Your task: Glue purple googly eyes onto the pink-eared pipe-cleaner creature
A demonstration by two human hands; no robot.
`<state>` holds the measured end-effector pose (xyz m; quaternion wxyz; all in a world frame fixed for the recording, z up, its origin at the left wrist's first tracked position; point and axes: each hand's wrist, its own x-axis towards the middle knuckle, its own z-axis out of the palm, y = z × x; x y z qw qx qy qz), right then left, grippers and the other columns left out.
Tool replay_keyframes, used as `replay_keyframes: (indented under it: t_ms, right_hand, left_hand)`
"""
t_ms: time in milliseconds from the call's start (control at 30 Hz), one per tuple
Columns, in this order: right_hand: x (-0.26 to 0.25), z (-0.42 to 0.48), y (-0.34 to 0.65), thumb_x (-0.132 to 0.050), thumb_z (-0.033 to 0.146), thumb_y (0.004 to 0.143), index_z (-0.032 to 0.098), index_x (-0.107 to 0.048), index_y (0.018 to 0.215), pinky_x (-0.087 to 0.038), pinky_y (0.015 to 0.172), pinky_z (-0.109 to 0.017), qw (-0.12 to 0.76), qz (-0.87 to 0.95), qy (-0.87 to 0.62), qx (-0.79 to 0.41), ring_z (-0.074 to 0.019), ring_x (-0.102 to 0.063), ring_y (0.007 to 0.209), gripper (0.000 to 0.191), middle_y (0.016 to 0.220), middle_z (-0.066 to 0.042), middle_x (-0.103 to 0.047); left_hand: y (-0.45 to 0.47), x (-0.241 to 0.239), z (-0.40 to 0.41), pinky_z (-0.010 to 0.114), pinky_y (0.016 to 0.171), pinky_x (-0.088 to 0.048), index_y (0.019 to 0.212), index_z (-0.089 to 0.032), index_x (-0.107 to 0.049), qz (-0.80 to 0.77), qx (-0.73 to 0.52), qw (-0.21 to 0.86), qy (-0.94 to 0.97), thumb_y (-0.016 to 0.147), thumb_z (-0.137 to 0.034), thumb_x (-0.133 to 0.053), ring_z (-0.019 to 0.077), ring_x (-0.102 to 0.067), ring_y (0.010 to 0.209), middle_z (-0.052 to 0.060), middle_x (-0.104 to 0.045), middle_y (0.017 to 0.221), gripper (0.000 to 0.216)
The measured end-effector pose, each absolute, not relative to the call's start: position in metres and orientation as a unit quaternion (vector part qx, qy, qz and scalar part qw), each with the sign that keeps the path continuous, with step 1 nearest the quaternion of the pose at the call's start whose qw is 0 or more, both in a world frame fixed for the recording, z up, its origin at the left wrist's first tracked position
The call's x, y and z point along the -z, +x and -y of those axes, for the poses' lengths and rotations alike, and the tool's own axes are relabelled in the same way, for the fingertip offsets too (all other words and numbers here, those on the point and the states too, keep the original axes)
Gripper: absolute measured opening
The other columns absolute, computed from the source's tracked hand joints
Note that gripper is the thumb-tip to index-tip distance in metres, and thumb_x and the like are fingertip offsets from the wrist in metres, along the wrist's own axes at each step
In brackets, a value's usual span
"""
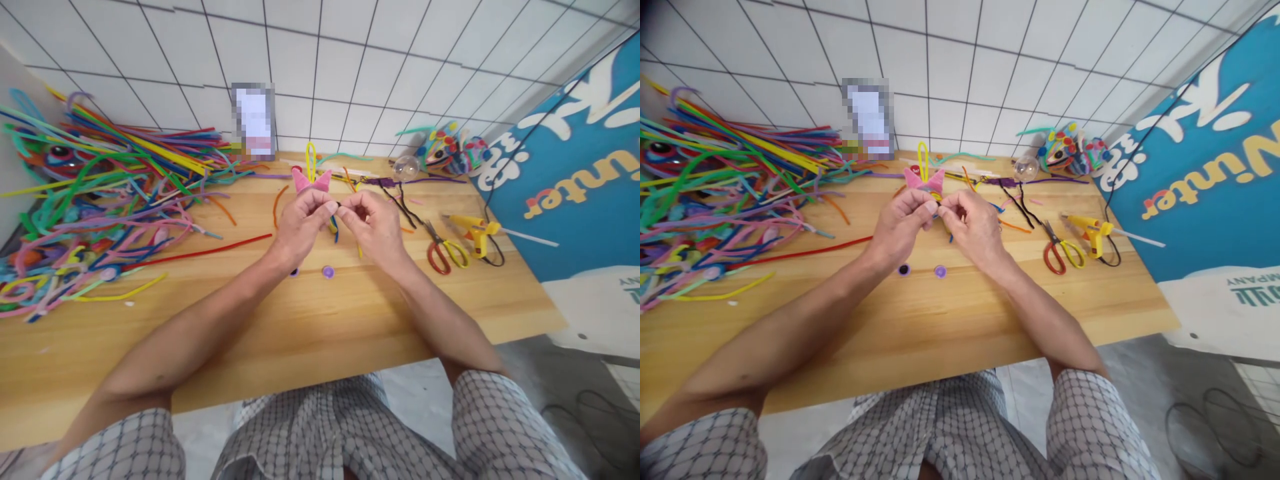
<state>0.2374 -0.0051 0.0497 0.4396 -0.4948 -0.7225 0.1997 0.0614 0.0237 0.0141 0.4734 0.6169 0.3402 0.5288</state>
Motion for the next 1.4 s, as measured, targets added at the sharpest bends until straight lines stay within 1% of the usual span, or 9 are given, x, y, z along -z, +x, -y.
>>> replay_keyframes:
  t_ms: [67,200,367,600,833,933,1033,1233,1400]
  right_hand:
    - [-0.052,0.006,0.239,-0.072,0.048,0.103,0.024,-0.063,0.085,-0.043,0.076,-0.035,0.434,0.73,-0.493,-0.188,-0.0189,-0.053,0.077,0.031,0.082,-0.001,-0.064]
    - [-0.053,0.003,0.245,-0.074,0.041,0.102,0.024,-0.064,0.086,-0.043,0.08,-0.037,0.402,0.758,-0.489,-0.156,-0.0207,-0.057,0.079,0.025,0.086,-0.003,-0.068]
    - [-0.053,0.001,0.252,-0.067,0.041,0.107,0.025,-0.065,0.088,-0.045,0.083,-0.038,0.349,0.794,-0.485,-0.111,-0.0225,-0.06,0.085,0.025,0.091,-0.005,-0.072]
    - [-0.06,0.006,0.259,-0.053,0.041,0.114,0.024,-0.067,0.095,-0.043,0.079,-0.038,0.279,0.835,-0.474,-0.011,-0.0257,-0.061,0.089,0.029,0.098,-0.009,-0.072]
    - [-0.06,0.006,0.259,-0.051,0.033,0.112,0.023,-0.068,0.096,-0.042,0.078,-0.039,0.236,0.841,-0.486,0.027,-0.0265,-0.059,0.085,0.026,0.095,-0.01,-0.071]
    - [-0.061,0.007,0.259,-0.053,0.03,0.11,0.023,-0.068,0.095,-0.043,0.079,-0.039,0.249,0.837,-0.487,0.012,-0.0265,-0.059,0.086,0.023,0.095,-0.009,-0.071]
    - [-0.064,0.008,0.258,-0.059,0.029,0.108,0.024,-0.065,0.092,-0.044,0.079,-0.039,0.292,0.822,-0.487,-0.022,-0.0254,-0.06,0.086,0.017,0.095,-0.008,-0.071]
    - [-0.059,0.007,0.244,-0.071,0.031,0.102,0.024,-0.064,0.085,-0.045,0.075,-0.034,0.417,0.757,-0.486,-0.127,-0.0182,-0.058,0.075,0.02,0.081,-0.001,-0.068]
    - [-0.045,0.008,0.231,-0.072,0.032,0.099,0.024,-0.067,0.083,-0.043,0.065,-0.031,0.486,0.708,-0.477,-0.188,-0.0141,-0.053,0.066,0.018,0.076,0.002,-0.067]
  left_hand:
    - [0.059,-0.019,-0.025,0.029,0.067,-0.047,0.091,-0.023,-0.064,-0.333,-0.514,0.459,0.643,0.099,-0.042,-0.073,0.0146,-0.055,0.069,-0.001,-0.063,0.077,0.022]
    - [0.049,-0.031,-0.027,0.032,0.075,-0.049,0.09,-0.022,-0.066,-0.343,-0.463,0.372,0.728,0.098,-0.028,-0.069,0.0173,-0.06,0.078,0.001,-0.068,0.084,0.011]
    - [0.045,-0.031,-0.028,0.034,0.08,-0.048,0.087,-0.023,-0.062,-0.356,-0.421,0.299,0.779,0.1,-0.022,-0.066,0.0206,-0.061,0.084,0.002,-0.068,0.085,0.013]
    - [0.047,-0.027,-0.028,0.033,0.076,-0.044,0.089,-0.022,-0.062,-0.339,-0.389,0.308,0.8,0.102,-0.024,-0.063,0.0189,-0.06,0.08,0.0,-0.067,0.084,0.013]
    - [0.045,-0.029,-0.027,0.032,0.079,-0.043,0.087,-0.022,-0.06,-0.333,-0.364,0.322,0.808,0.101,-0.021,-0.061,0.0186,-0.061,0.082,0.0,-0.065,0.082,0.014]
    - [0.045,-0.03,-0.026,0.032,0.078,-0.043,0.088,-0.021,-0.06,-0.33,-0.367,0.327,0.806,0.102,-0.022,-0.061,0.0179,-0.06,0.082,-0.001,-0.063,0.081,0.014]
    - [0.048,-0.027,-0.026,0.031,0.077,-0.045,0.09,-0.021,-0.061,-0.33,-0.407,0.357,0.773,0.102,-0.026,-0.064,0.0167,-0.059,0.081,0.0,-0.065,0.083,0.014]
    - [0.065,-0.014,-0.022,0.026,0.061,-0.043,0.088,-0.021,-0.064,-0.325,-0.524,0.536,0.577,0.099,-0.039,-0.077,0.0122,-0.05,0.063,-0.003,-0.058,0.072,0.024]
    - [0.079,-0.008,-0.008,0.022,0.061,-0.046,0.088,-0.02,-0.067,-0.282,-0.577,0.633,0.433,0.097,-0.031,-0.081,0.0089,-0.052,0.063,-0.002,-0.061,0.077,0.02]
